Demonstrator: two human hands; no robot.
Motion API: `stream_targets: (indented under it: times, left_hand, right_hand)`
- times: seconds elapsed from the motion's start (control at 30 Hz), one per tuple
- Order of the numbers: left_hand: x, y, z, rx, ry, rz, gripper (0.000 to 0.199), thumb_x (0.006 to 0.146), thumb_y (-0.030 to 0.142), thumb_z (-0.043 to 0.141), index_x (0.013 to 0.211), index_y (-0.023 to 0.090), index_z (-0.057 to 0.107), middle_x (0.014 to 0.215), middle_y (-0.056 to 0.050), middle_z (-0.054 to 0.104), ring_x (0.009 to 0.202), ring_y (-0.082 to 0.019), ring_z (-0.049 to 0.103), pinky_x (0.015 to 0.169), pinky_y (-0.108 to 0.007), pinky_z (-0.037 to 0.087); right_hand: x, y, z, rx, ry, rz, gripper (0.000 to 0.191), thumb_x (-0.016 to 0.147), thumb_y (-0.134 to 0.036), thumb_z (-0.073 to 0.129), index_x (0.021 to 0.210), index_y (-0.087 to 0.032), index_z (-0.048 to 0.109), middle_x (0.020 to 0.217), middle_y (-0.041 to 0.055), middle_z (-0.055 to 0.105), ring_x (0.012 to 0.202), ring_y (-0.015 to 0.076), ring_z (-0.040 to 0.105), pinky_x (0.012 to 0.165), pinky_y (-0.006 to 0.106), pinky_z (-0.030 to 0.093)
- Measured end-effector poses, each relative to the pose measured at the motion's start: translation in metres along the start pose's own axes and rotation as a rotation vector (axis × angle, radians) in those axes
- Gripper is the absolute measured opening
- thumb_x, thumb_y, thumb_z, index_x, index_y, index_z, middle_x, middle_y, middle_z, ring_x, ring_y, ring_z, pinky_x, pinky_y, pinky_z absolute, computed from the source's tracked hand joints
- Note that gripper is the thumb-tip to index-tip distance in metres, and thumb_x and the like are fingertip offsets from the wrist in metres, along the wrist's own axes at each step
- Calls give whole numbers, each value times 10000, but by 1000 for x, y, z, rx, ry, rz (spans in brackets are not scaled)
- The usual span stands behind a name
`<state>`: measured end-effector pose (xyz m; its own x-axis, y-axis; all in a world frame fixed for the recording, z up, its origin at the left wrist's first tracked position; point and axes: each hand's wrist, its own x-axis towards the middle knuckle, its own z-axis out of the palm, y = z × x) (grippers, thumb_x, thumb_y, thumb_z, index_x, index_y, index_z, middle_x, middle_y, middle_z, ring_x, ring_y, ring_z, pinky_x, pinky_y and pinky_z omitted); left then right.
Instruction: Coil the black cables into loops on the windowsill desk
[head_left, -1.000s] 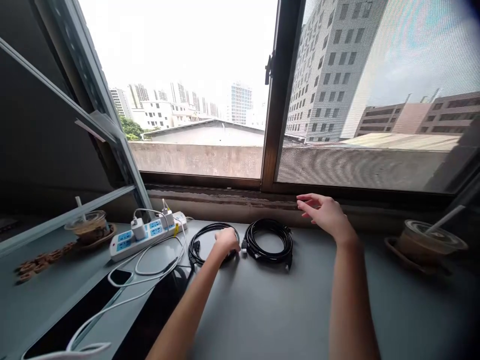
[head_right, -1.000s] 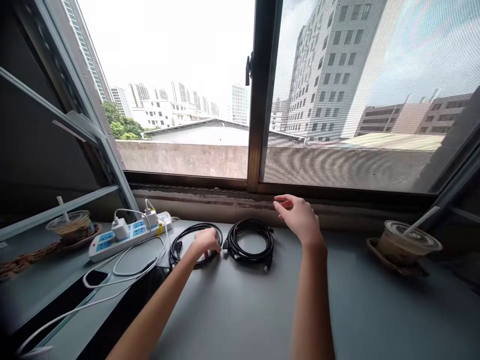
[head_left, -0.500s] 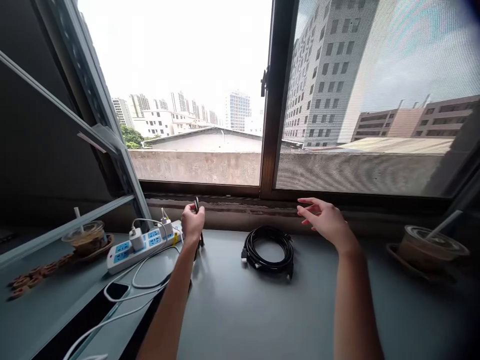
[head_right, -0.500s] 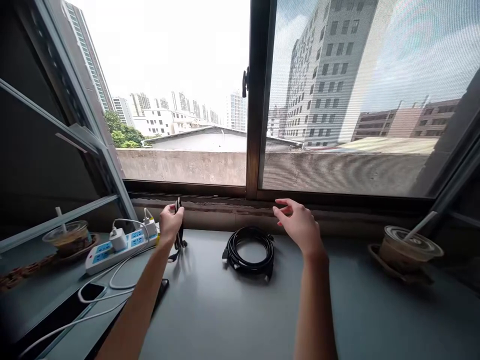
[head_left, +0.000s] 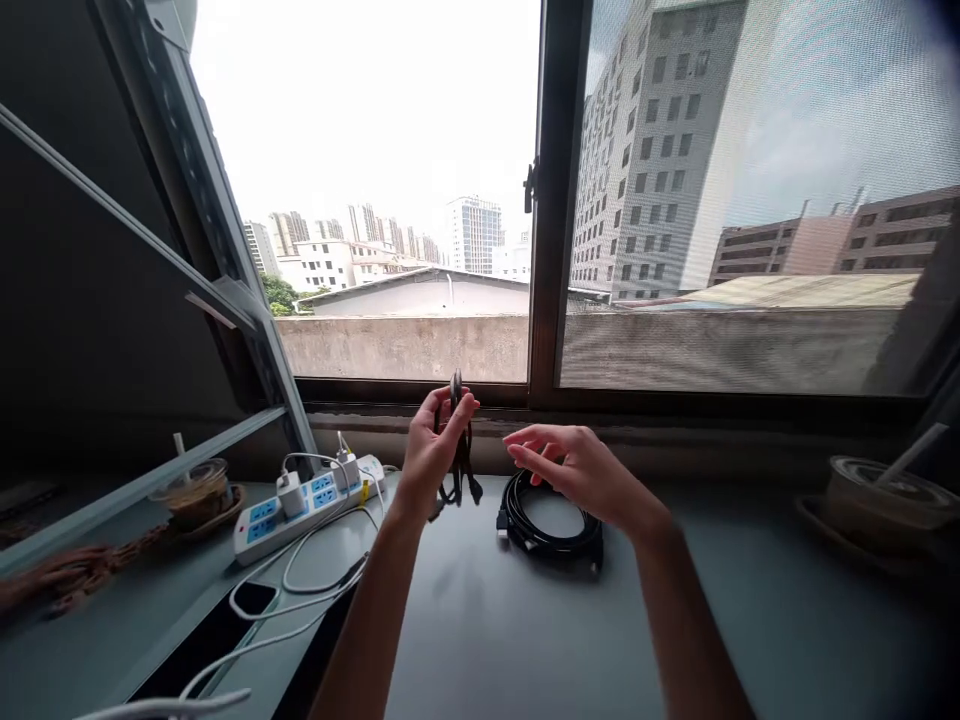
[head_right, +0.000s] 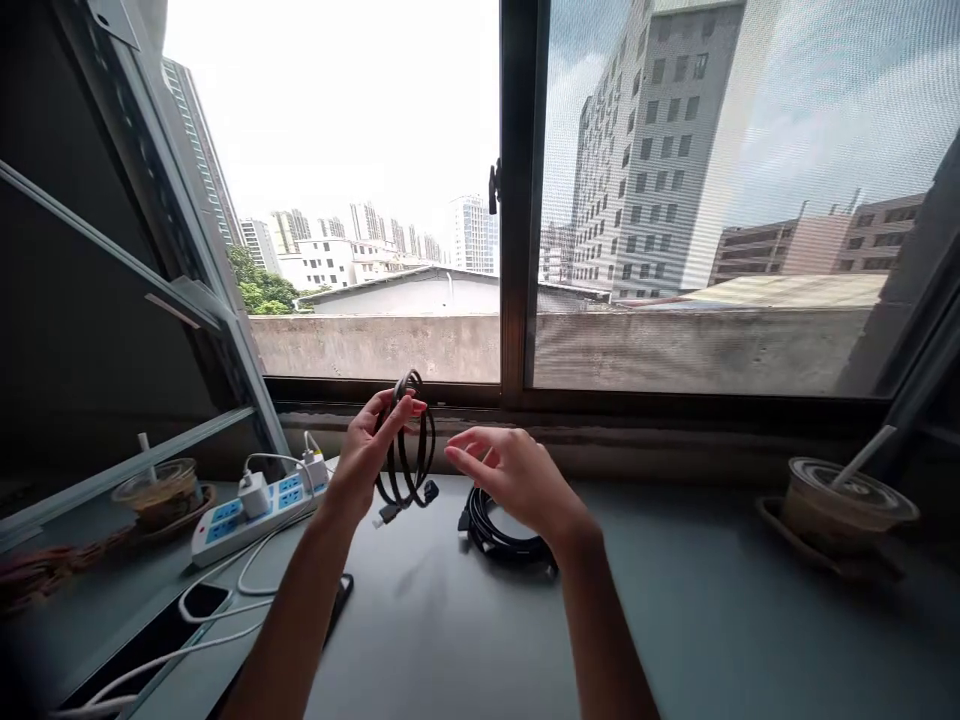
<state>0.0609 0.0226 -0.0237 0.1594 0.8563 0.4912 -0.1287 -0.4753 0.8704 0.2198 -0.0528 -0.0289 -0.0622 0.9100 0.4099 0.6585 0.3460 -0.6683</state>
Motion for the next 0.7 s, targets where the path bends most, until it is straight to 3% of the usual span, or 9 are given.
stream_targets:
  times: [0.07, 0.17, 0.27, 0.37, 0.53, 0.7]
  left_hand:
    - [-8, 7, 7, -24, -96, 1, 322, 755, 395, 614, 987, 172, 597, 992, -49, 643, 951, -158, 575, 807, -228, 428]
    - [-18, 11, 17, -108, -201, -12, 364, 781, 387, 585, 1082, 183, 563, 1058, -55, 625, 937, -171, 592, 804, -247, 454]
    - [-22, 11, 22, -120, -223, -6, 359, 809, 400, 545, 1099, 188, 556, 1077, -59, 618, 846, -148, 611, 735, -233, 474]
    - [-20, 10, 21, -37, -185, 53, 310, 813, 398, 542, 1021, 175, 593, 1033, -55, 632, 830, -143, 604, 703, -223, 469]
    - [-11, 13, 7, -6, 11, 159, 241, 771, 397, 586, 843, 172, 632, 944, -52, 660, 788, -142, 605, 640, -222, 458]
    - [-5, 14, -10, -16, 114, 142, 314, 749, 472, 581, 724, 162, 624, 553, -3, 565, 528, -110, 526, 457, -205, 379]
  right_hand:
    - [0, -8, 6, 34, -3, -58, 344, 807, -485, 521, 928, -198, 664, 764, 12, 650, 629, 124, 586, 518, 208, 388]
    - [-1, -17, 10, 121, -5, -138, 258, 799, -415, 568, 855, -179, 656, 735, -2, 637, 656, 117, 575, 545, 196, 396]
    - [-3, -20, 8, 252, -36, -154, 215, 807, -365, 576, 877, -172, 639, 732, -6, 639, 677, 112, 591, 581, 185, 435]
    - [-4, -17, 3, 342, -5, -94, 289, 822, -388, 549, 1005, -168, 589, 691, -3, 627, 598, 108, 597, 498, 179, 446]
    - [-7, -13, -9, 473, 223, -23, 469, 840, -504, 457, 1150, -158, 512, 637, -3, 594, 433, 102, 561, 323, 171, 371]
    - [-19, -15, -28, 569, 616, -40, 449, 826, -536, 465, 1066, -174, 579, 475, -58, 485, 271, 56, 401, 251, 164, 222]
